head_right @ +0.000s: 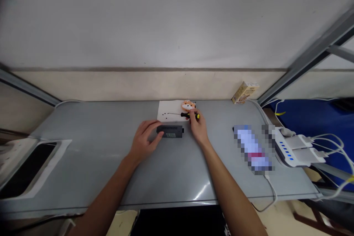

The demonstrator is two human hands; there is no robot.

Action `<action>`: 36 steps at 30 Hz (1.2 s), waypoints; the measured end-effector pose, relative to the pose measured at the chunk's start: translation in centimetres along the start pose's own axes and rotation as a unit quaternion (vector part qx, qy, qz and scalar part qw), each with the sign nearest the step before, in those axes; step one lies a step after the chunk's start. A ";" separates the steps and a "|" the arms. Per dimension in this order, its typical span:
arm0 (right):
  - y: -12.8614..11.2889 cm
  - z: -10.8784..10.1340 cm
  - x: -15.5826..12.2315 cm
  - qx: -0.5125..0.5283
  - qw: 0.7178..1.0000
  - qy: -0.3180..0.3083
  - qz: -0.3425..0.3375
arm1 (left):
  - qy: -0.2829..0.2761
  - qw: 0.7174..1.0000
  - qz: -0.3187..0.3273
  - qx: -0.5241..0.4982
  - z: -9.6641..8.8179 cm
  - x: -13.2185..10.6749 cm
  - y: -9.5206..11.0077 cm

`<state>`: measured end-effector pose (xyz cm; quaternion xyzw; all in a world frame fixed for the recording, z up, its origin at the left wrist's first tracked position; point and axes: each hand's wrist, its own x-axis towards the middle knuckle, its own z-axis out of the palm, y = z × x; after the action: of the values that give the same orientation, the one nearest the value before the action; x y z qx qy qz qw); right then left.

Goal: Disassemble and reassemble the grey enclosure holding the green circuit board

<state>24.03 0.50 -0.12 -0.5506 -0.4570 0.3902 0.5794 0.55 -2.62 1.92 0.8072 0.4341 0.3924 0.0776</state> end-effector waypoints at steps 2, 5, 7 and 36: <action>0.0 -0.2 0.2 0.042 0.999 0.021 0.024 | 0.018 0.998 0.053 0.037 0.2 0.5 0.4; -0.3 -1.0 0.6 0.115 0.990 0.057 0.061 | 0.009 0.988 0.134 0.072 0.3 1.8 1.0; -0.6 -1.7 0.9 0.172 0.980 0.075 0.073 | -0.007 0.983 0.166 0.079 0.4 2.7 1.3; -1.2 -4.0 0.9 0.352 0.934 0.013 0.066 | 0.028 0.983 0.176 0.045 2.5 1.7 2.3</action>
<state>28.09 0.08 1.24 -0.3452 -0.2453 0.5563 0.7149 4.34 -2.22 2.22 0.8623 0.3042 0.4026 -0.0420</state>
